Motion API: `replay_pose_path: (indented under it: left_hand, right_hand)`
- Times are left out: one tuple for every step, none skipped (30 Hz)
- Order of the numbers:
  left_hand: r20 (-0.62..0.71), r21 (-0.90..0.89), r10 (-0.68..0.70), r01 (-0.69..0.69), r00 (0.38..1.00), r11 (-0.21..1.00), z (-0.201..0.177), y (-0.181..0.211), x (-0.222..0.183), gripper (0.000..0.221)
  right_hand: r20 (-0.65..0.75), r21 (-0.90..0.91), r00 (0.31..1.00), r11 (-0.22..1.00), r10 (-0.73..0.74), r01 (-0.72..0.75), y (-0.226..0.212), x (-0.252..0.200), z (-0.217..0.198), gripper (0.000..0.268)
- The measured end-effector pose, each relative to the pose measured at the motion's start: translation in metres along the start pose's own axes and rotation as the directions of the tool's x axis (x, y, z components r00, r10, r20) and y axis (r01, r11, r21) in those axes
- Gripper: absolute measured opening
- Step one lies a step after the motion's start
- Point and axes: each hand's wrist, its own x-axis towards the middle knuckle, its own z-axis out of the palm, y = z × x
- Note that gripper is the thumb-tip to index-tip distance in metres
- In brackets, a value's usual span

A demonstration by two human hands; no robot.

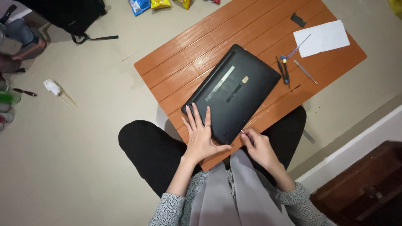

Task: Disassembling a laptop by removing screws and prying open the back cover.

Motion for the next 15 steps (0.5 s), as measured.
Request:
replay_pose_path:
  left_hand:
    - [0.001,0.0,0.0,0.0,1.0,1.0,0.003,-0.003,0.001,0.144]
    - [0.004,0.018,-0.008,0.008,1.0,1.0,0.005,-0.006,0.001,0.146]
    - [0.006,0.035,-0.016,0.016,1.0,0.999,0.008,-0.009,0.002,0.148]
    - [0.011,0.035,-0.015,0.015,1.0,0.999,0.01,-0.01,0.003,0.148]
    - [0.016,0.048,-0.016,0.016,1.0,0.999,0.012,-0.011,0.004,0.148]
    - [0.021,0.06,-0.017,0.016,1.0,0.998,0.014,-0.012,0.006,0.148]
    - [0.024,0.059,-0.017,0.015,1.0,0.998,0.01,-0.01,0.006,0.148]
    - [0.031,0.083,-0.011,0.008,0.999,0.996,0.007,-0.009,0.005,0.145]
    - [0.038,0.107,-0.006,0.001,0.999,0.994,0.004,-0.007,0.005,0.142]
    - [0.04,0.104,-0.008,0.003,0.999,0.995,-0.002,-0.01,0.005,0.142]
    - [0.038,0.122,-0.011,0.006,0.999,0.992,-0.007,-0.012,0.005,0.138]
    - [0.033,0.14,-0.016,0.011,0.999,0.99,-0.012,-0.015,0.005,0.135]
    - [0.032,0.137,-0.02,0.016,0.999,0.99,-0.015,-0.021,0.006,0.135]
    - [0.029,0.127,-0.014,0.01,0.999,0.992,-0.018,-0.027,0.007,0.133]
    - [0.025,0.117,-0.008,0.005,1.0,0.993,-0.022,-0.033,0.007,0.132]
  right_hand:
    - [-0.001,0.0,1.0,1.0,0.001,-0.001,-0.004,0.0,-0.001,0.017]
    - [0.016,-0.017,1.0,1.0,0.012,-0.011,-0.008,-0.001,-0.002,0.019]
    - [0.033,-0.035,0.999,0.999,0.022,-0.021,-0.012,-0.002,-0.003,0.02]
    - [0.032,-0.034,0.999,0.999,0.026,-0.025,-0.011,-0.002,-0.002,0.02]
    - [0.035,-0.062,0.999,0.998,0.023,-0.021,-0.011,-0.002,-0.002,0.021]
    - [0.039,-0.092,0.999,0.996,0.019,-0.015,-0.011,-0.002,-0.002,0.022]
    - [0.038,-0.092,0.999,0.996,0.022,-0.018,-0.01,-0.006,-0.006,0.022]
    - [0.046,-0.106,0.999,0.994,0.03,-0.025,-0.009,-0.009,-0.01,0.021]
    - [0.053,-0.119,0.998,0.992,0.038,-0.031,-0.007,-0.013,-0.013,0.021]
    - [0.055,-0.121,0.998,0.992,0.041,-0.034,0.002,-0.016,-0.014,0.021]
    - [0.016,-0.046,1.0,0.999,0.014,-0.013,0.012,-0.018,-0.015,0.017]
    - [-0.022,0.028,1.0,1.0,-0.013,0.013,0.021,-0.021,-0.016,0.02]
    - [-0.018,0.026,1.0,1.0,-0.012,0.012,0.024,-0.019,-0.018,0.02]
    - [-0.08,0.018,0.993,0.996,-0.086,0.087,0.027,-0.017,-0.021,0.018]
    - [-0.141,0.006,0.977,0.987,-0.159,0.161,0.03,-0.015,-0.023,0.016]
